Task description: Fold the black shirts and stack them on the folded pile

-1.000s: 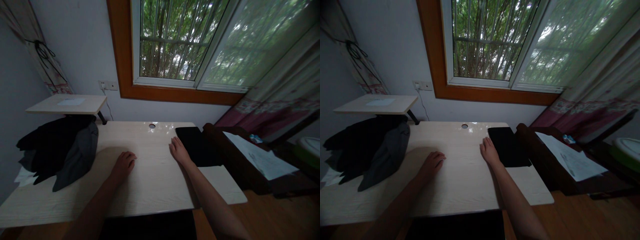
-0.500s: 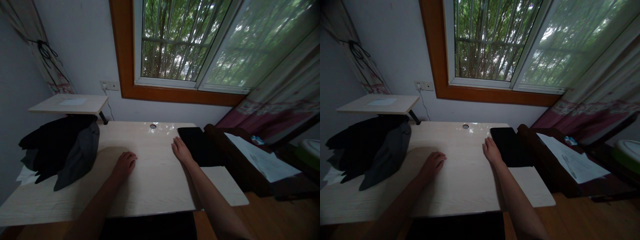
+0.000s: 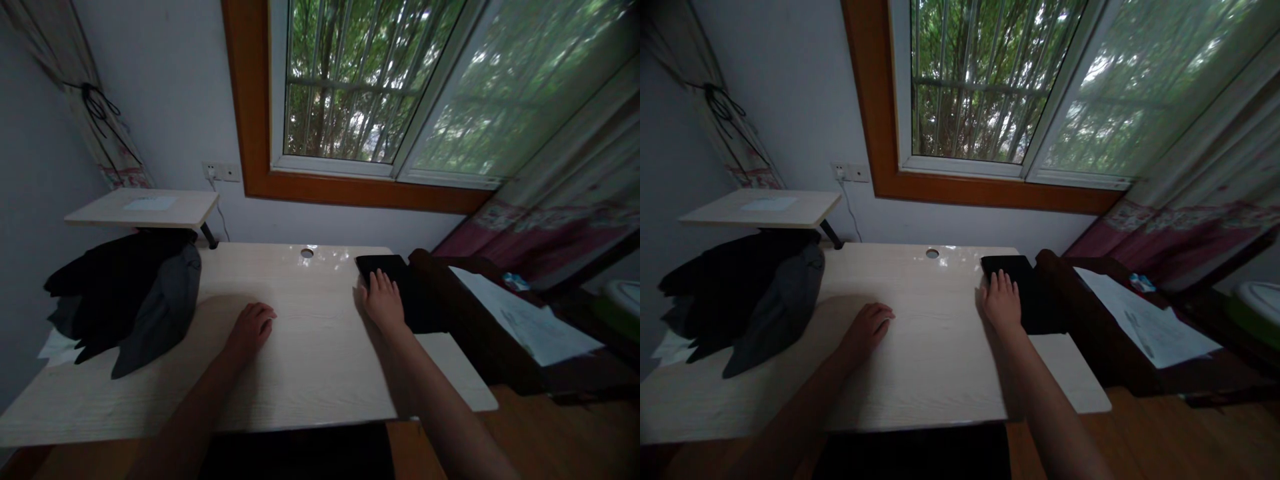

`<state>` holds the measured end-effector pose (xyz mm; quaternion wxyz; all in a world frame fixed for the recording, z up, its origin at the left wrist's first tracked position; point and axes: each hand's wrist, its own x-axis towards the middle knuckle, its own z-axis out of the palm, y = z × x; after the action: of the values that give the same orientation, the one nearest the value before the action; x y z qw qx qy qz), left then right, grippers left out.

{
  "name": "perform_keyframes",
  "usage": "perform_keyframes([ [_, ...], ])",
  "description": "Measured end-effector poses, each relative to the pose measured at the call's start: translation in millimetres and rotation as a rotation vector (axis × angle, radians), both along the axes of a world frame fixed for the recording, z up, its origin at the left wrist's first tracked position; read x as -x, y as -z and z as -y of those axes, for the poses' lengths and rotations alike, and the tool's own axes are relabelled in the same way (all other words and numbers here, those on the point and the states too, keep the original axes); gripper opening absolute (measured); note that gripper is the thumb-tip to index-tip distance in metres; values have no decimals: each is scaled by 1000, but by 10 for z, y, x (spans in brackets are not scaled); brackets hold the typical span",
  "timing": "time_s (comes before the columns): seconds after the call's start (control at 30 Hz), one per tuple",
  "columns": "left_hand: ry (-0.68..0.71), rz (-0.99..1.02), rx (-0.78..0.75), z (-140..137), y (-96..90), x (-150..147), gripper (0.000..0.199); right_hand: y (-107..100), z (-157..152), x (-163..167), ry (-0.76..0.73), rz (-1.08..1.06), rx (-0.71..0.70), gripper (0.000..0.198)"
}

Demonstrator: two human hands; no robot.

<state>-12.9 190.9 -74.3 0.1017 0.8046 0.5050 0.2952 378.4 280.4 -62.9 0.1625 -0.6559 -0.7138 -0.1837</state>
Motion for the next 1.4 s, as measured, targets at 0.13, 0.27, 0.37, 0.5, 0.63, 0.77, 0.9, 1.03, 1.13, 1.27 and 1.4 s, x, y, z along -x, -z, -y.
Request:
perform_keyframes([
  [0.13, -2, 5, -3, 0, -1, -1, 21, 91, 127, -48, 66, 19, 45, 60],
  [0.27, 3, 13, -9, 1, -5, -6, 21, 150, 332, 52, 47, 4, 27, 60],
  [0.37, 4, 17, -16, 3, -13, -10, 21, 171, 492, 161, 23, -45, 7, 55],
  [0.5, 2, 20, -19, 5, -20, -12, 21, 200, 666, 271, -34, -88, 5, 49],
  [0.63, 1, 14, -15, 3, -8, -9, 21, 228, 752, 332, -168, -124, 82, 48],
  [0.77, -3, 17, -22, -3, 7, -8, 21, 234, 736, 335, -288, -176, 164, 50],
  [0.9, 2, 4, -16, -3, 7, -7, 21, 254, 665, 308, -319, -238, 178, 51],
  [1.03, 8, 1, -22, -1, 7, -1, 21, 264, 588, 326, -342, -279, 185, 53],
  [1.13, 6, 5, -19, -1, 4, 2, 22, 220, 521, 386, -376, -286, 190, 52],
  [1.27, 4, 3, -9, -2, -6, -2, 22, 133, 415, 523, -407, -268, 173, 54],
  [1.4, 3, 13, -14, -3, -13, -7, 22, 126, 348, 682, -429, -250, 174, 54],
])
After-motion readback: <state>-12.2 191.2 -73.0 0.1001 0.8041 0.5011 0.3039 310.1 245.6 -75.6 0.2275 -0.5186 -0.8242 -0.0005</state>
